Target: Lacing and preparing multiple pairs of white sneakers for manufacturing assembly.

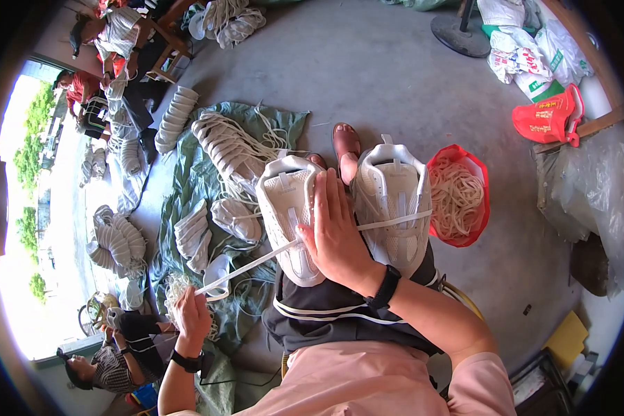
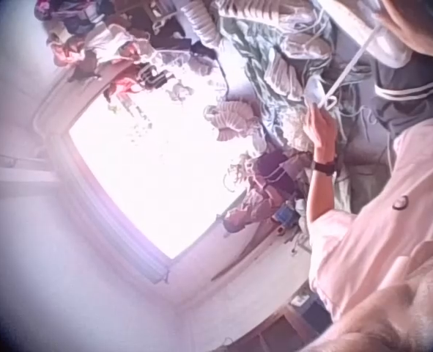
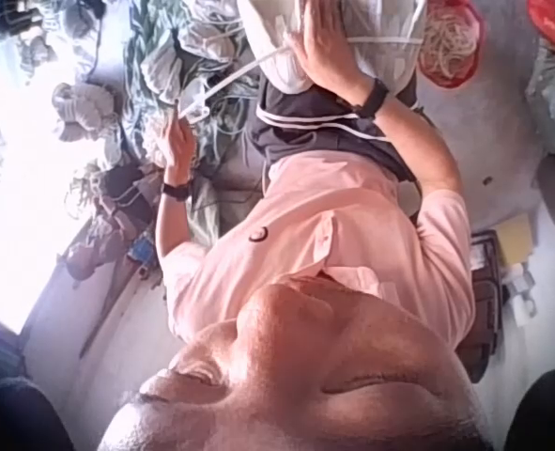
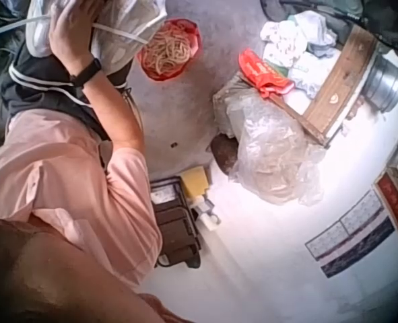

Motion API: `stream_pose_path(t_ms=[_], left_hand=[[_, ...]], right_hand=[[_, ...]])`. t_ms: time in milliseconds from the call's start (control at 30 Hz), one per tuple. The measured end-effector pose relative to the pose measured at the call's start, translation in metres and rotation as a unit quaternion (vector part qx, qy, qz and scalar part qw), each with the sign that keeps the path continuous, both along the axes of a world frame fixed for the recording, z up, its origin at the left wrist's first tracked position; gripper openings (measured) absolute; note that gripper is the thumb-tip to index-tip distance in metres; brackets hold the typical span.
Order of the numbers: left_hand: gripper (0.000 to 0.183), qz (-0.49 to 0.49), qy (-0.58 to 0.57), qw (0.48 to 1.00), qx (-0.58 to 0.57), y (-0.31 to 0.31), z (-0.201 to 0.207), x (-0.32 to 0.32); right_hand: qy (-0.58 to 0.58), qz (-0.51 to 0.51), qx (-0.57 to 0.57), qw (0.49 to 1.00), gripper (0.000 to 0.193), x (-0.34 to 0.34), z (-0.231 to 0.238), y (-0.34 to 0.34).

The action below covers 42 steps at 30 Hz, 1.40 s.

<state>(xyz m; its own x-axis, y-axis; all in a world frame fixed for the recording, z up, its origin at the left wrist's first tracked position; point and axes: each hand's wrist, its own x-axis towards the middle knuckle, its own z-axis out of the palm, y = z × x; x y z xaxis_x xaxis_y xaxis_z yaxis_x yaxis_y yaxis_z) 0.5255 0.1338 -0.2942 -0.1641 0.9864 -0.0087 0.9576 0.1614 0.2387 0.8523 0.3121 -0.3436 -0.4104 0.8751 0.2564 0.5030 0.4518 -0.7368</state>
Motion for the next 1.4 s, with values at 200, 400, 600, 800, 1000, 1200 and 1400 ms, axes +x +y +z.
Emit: stream_pose_path(t_ms=[200,400,600,800,1000,1200,1400], left_hand=[[0.014,-0.038,0.000,0.999,0.020,-0.022,-0.003,-0.016],[0.015,-0.049,0.018,0.998,-0.037,-0.042,-0.009,-0.012],[0.017,-0.048,-0.005,0.995,-0.083,-0.046,-0.025,0.005],[0.013,-0.013,0.076,0.994,-0.082,-0.032,-0.023,-0.013],[0.012,0.034,0.187,0.978,-0.085,-0.035,-0.020,-0.076],[0.015,0.075,0.260,0.957,-0.108,-0.048,-0.007,-0.136],[0.019,0.120,0.323,0.928,-0.140,-0.069,0.021,-0.183]], right_hand=[[-0.004,0.004,-0.005,1.000,0.087,-0.001,0.001,0.002],[-0.010,0.006,0.000,1.000,0.087,0.000,0.003,0.001],[-0.011,0.006,-0.003,1.000,0.087,-0.001,0.009,-0.003],[-0.011,0.003,0.001,1.000,0.087,-0.002,0.011,-0.011],[-0.003,0.011,-0.007,1.000,0.084,-0.003,0.021,-0.016],[0.012,0.015,-0.016,1.000,0.081,-0.008,0.030,-0.023],[0.020,0.021,-0.015,0.999,0.081,-0.012,0.039,-0.027]])
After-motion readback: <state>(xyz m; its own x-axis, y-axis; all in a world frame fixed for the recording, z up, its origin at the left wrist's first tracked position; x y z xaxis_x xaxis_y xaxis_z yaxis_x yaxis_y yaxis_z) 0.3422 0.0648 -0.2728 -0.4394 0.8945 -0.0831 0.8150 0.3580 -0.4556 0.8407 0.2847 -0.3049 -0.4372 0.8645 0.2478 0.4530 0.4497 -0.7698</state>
